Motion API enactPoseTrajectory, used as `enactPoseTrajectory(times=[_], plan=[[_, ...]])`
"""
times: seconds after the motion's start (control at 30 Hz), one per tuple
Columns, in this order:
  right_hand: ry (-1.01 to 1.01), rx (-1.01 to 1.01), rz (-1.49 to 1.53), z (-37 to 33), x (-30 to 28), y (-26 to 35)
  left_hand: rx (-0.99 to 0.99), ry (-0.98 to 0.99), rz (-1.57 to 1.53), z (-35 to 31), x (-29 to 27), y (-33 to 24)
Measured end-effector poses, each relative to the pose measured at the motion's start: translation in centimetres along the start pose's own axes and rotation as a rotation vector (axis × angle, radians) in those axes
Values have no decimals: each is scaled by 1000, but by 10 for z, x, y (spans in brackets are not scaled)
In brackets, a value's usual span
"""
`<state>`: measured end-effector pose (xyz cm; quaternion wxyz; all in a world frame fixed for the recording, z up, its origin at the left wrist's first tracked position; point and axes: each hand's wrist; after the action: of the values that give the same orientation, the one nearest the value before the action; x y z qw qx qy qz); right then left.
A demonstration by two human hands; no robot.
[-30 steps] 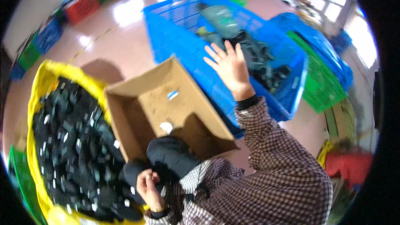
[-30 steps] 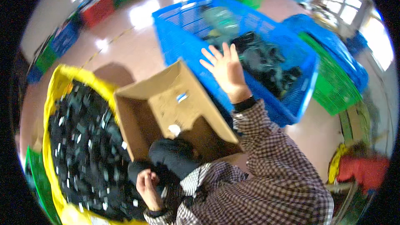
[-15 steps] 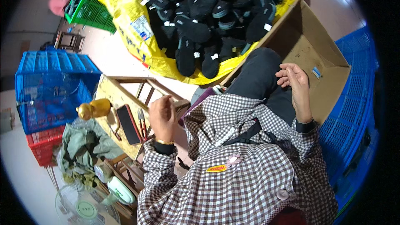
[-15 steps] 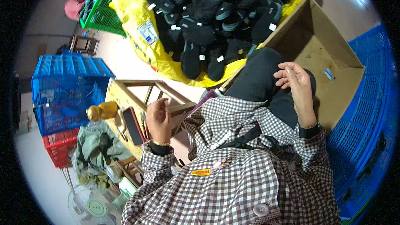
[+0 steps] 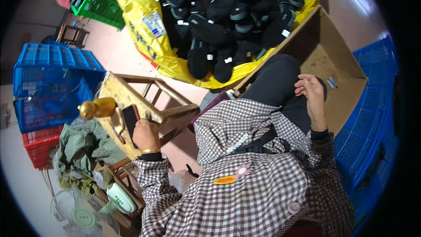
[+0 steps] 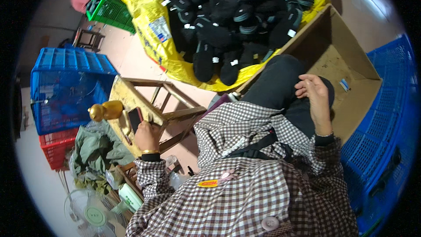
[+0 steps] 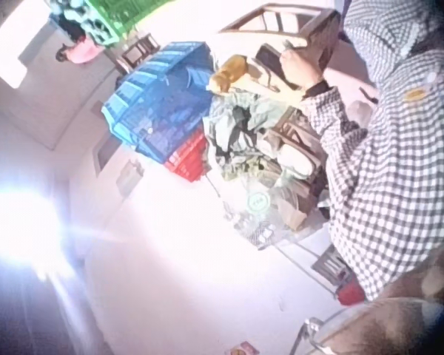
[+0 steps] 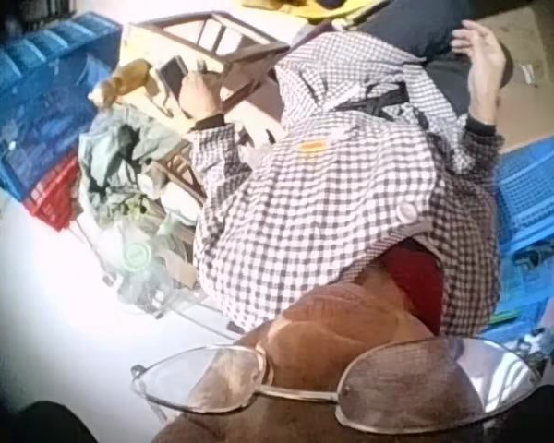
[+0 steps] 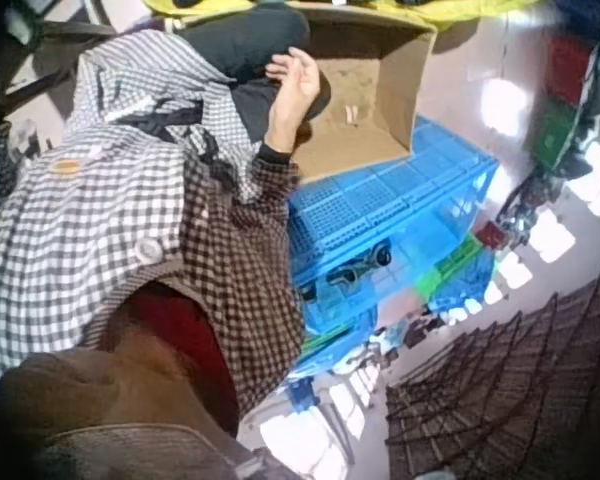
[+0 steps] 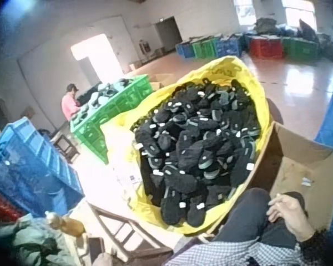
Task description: The person sits on the floor and repeatedly picks up black slippers from a yellow sack. They turn each slipper over to inspect the sole, interior, and upper, then place it back into the sack. The process is repeated for several slippers.
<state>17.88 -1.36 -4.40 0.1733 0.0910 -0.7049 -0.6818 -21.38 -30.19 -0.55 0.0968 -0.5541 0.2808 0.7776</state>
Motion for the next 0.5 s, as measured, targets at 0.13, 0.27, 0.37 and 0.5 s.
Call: enactPoseTrajectory(times=[0.13, 0.27, 0.37, 0.5], plan=[[-46, 7, -93, -5, 16, 5, -50, 76, -168, 10, -30, -7], [63, -8, -122, -27, 67, 27, 1, 605, -1222, 17, -67, -77], [365, -95, -62, -33, 111, 35, 193, 951, -1389, 6, -81, -149], [256, -88, -306, -40, 123, -4, 593, 778, -1400, -10, -90, -216]])
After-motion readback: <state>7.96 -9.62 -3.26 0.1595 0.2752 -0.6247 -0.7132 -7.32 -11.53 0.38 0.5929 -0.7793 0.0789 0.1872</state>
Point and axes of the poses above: each hand's wrist, its own z-axis towards the middle knuckle, its own x-axis out of the palm, y = z × x, and after that the axes turned 12 degrees about -x, right-handed
